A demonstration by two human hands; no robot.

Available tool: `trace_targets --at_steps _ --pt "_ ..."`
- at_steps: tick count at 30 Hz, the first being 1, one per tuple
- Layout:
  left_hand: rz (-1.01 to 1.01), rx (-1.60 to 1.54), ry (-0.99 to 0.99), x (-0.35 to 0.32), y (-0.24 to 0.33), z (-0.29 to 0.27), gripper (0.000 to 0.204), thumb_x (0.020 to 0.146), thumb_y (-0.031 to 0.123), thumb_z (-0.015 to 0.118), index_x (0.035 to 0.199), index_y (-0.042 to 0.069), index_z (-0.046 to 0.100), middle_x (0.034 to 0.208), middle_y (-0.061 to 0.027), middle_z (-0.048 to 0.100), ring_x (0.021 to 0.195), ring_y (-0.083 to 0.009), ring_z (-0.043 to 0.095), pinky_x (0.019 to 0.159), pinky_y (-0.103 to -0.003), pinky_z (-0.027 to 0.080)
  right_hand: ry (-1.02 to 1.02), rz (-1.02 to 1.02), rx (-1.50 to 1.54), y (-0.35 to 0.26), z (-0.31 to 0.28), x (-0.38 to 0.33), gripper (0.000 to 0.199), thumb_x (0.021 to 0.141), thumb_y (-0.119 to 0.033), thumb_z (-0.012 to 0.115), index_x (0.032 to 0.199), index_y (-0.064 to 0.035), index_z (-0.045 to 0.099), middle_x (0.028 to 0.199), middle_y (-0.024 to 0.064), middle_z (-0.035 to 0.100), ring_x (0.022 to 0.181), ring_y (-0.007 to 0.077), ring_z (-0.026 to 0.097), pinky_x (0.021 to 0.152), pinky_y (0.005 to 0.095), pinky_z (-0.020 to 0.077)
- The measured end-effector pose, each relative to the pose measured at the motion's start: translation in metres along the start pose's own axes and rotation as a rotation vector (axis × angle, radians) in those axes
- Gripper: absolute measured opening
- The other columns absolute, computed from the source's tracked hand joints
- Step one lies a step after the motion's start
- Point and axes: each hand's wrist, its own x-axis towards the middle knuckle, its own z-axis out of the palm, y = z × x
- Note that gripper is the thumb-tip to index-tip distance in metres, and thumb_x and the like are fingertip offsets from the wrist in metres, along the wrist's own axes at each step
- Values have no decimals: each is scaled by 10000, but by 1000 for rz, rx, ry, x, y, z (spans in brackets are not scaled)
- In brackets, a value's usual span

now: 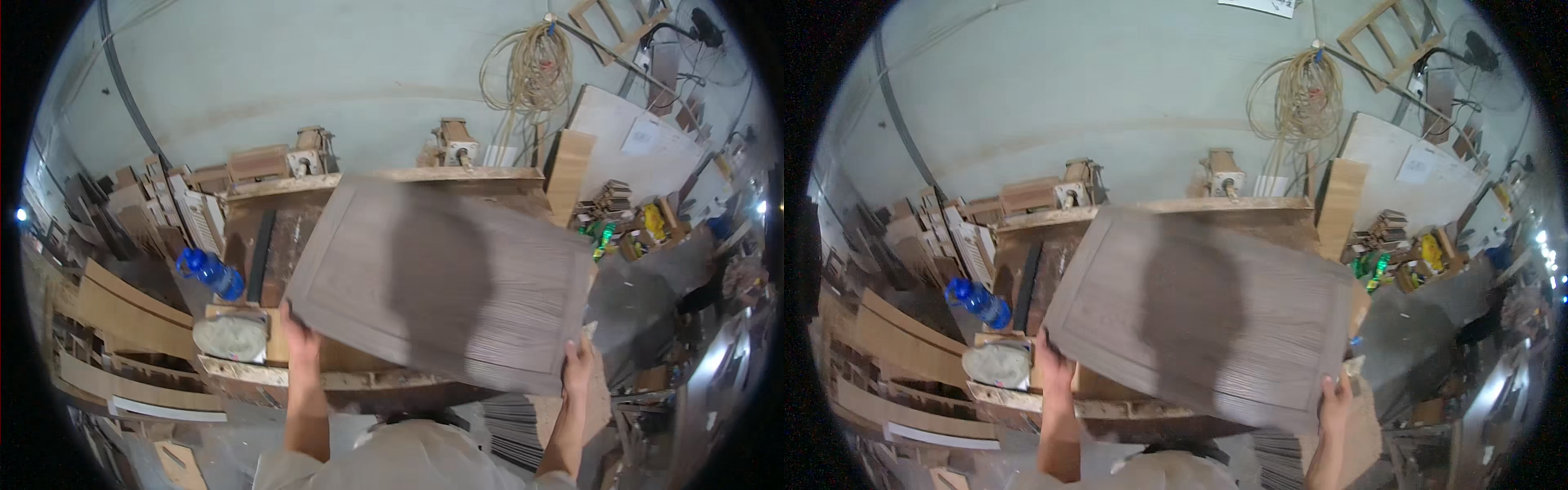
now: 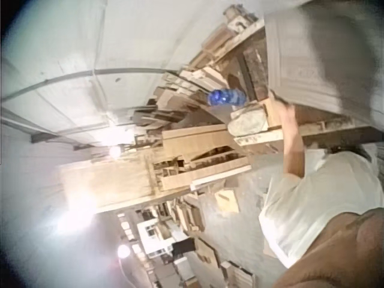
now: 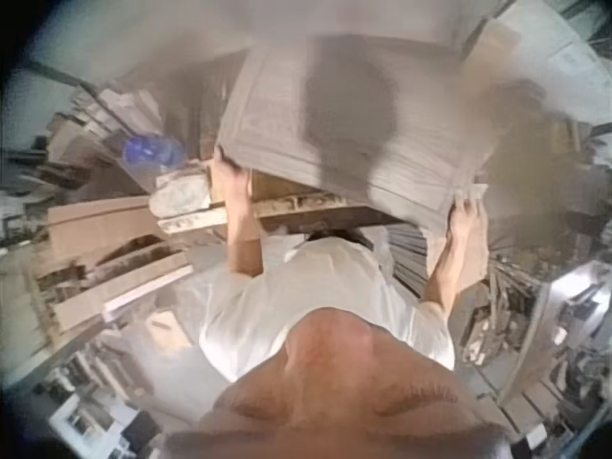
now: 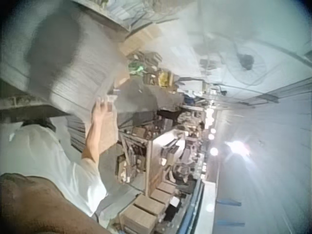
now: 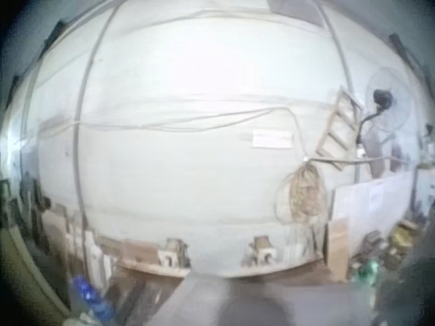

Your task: The person moves wooden cabinet doors onto a workstation and wipes their surfaces with a cloth.

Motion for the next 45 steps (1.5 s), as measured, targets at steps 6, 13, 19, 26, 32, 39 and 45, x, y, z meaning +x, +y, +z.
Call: trace_targets --at_steps 6,13,19,26,32,39,45 --pt "-304 723 410 15 83 -122 385 959 407 475 1261 192 582 1222 20 626 1075 -170 575 870 -379 450 -423 310 -111 82 115 148 434 912 -57 608 1333 28 540 1185 94 649 1078 177 585 957 308 435" --pt "-256 1262 472 97 58 -100 298 912 365 577 1154 213 659 1071 29 668 959 -145 601 728 -364 466 -452 110 -315 128 198 269 463 865 -112 661 1318 -62 577 1188 135 652 1087 241 601 964 331 440" --pt "184 1951 193 199 36 -129 464 843 306 666 1184 -8 636 1156 -202 655 1075 -392 604 826 -471 503 -126 -222 -902 178 253 303 475 802 -223 736 1253 -122 629 1247 187 590 1174 370 530 1007 445 430" --pt "274 2188 436 191 -37 -75 639 851 309 677 1383 18 475 1334 -329 478 1253 -526 410 1064 -565 343 -79 -230 -803 178 243 257 477 785 -248 757 1239 -153 643 1310 192 544 1194 391 504 1005 463 431" --pt "285 2133 175 204 -1 -110 698 845 325 695 1423 36 429 1336 -306 479 1250 -515 419 1069 -557 342 -227 -157 -804 155 235 279 478 771 -275 776 1213 -144 650 1245 154 573 1205 367 503 1005 451 435" --pt "523 2257 164 277 -25 -76 558 899 433 619 1391 186 529 1243 -210 537 1175 -416 488 1002 -522 386 46 -261 -888 172 287 302 499 752 -352 791 1197 -171 655 1223 71 595 1164 305 521 991 426 443" --pt "593 2281 228 274 -29 -74 497 948 462 551 1365 192 579 1222 -143 545 1159 -345 487 1006 -500 361 103 -282 -881 176 300 298 450 764 -334 781 1177 -199 665 1189 38 608 1116 280 549 966 417 453"
